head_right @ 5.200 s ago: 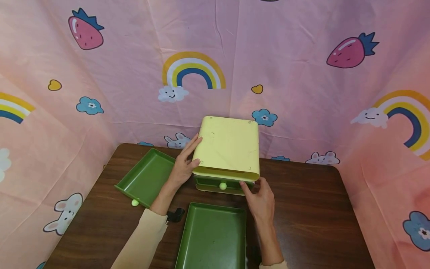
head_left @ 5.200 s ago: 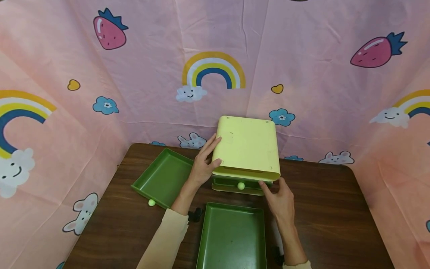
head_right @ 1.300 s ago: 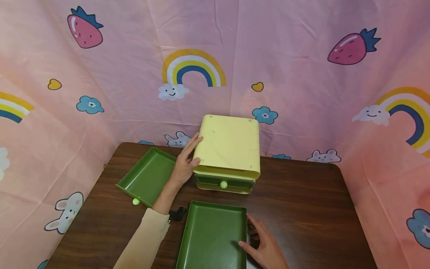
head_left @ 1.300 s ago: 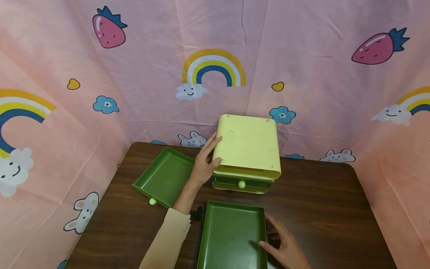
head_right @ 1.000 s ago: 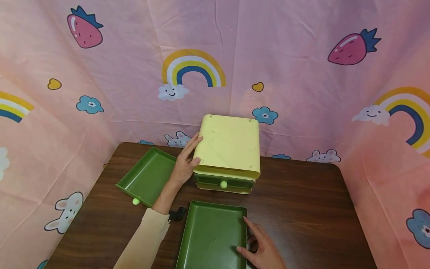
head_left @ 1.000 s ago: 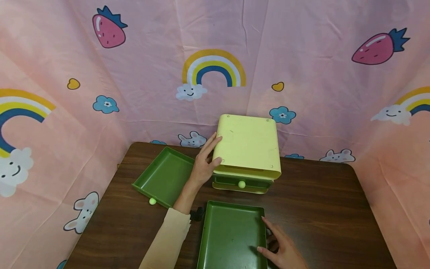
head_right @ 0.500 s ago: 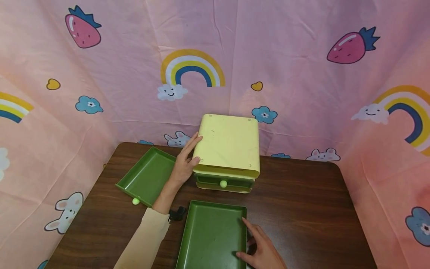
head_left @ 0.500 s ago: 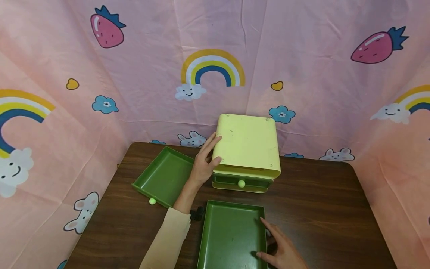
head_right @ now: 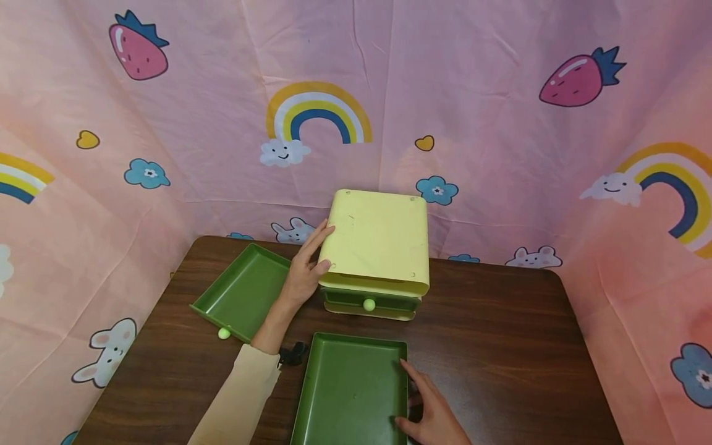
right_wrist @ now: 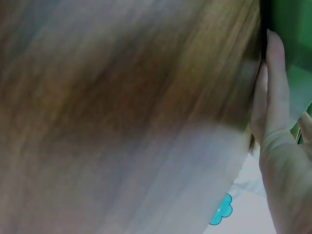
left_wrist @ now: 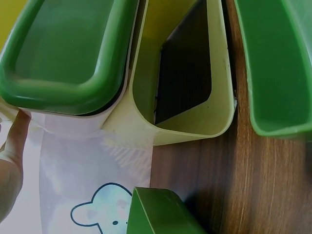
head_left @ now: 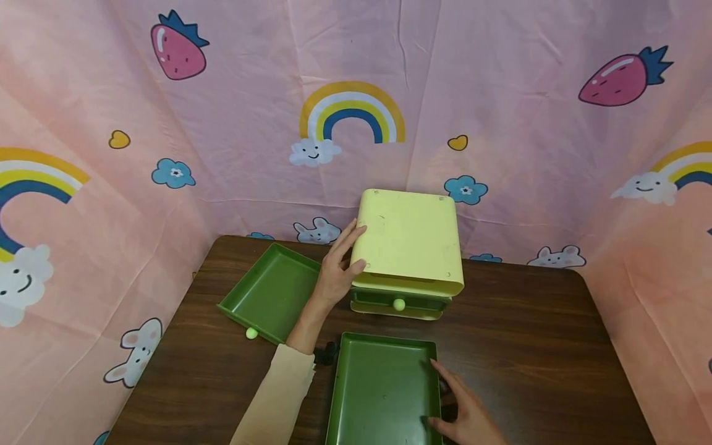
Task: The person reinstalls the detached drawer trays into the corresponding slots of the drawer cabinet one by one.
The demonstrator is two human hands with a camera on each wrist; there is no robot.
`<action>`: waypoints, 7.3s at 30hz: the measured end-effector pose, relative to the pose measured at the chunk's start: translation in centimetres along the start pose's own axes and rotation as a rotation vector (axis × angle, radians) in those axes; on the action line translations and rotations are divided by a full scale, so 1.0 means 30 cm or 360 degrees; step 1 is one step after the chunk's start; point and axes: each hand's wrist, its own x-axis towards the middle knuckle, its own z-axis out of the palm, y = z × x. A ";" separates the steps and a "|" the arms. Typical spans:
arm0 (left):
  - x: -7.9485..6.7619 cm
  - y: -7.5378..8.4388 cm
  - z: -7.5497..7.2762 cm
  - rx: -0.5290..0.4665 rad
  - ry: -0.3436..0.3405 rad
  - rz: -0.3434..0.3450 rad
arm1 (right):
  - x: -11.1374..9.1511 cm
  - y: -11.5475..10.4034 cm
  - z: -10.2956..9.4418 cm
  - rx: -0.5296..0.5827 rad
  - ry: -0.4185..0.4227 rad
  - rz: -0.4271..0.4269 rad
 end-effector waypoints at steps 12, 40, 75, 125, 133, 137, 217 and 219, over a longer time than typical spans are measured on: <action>-0.003 0.005 0.002 0.0003 -0.0006 -0.0018 | -0.011 0.016 0.004 0.0435 -0.0080 0.0026; 0.001 -0.001 0.000 0.0006 -0.0028 -0.0043 | 0.037 0.038 -0.033 0.0519 -0.0006 0.0056; 0.002 0.004 -0.005 0.0008 -0.0019 -0.0058 | 0.129 0.019 -0.119 0.0533 -0.0022 -0.0028; -0.005 -0.004 0.003 -0.0019 -0.0015 -0.0039 | 0.202 0.023 -0.141 0.0642 0.0177 -0.0004; -0.015 -0.008 0.006 -0.0037 -0.0012 -0.0059 | 0.209 0.025 -0.143 0.0552 0.0217 -0.0022; -0.034 -0.007 0.006 -0.0033 0.0024 -0.0103 | 0.212 0.031 -0.147 0.0470 0.0232 -0.0034; 0.000 -0.008 0.023 -0.0054 0.0005 -0.0045 | 0.194 0.016 -0.150 0.0130 0.0354 -0.0036; 0.001 -0.010 0.024 -0.0058 0.0009 -0.0045 | 0.195 0.015 -0.150 0.0154 0.0352 -0.0031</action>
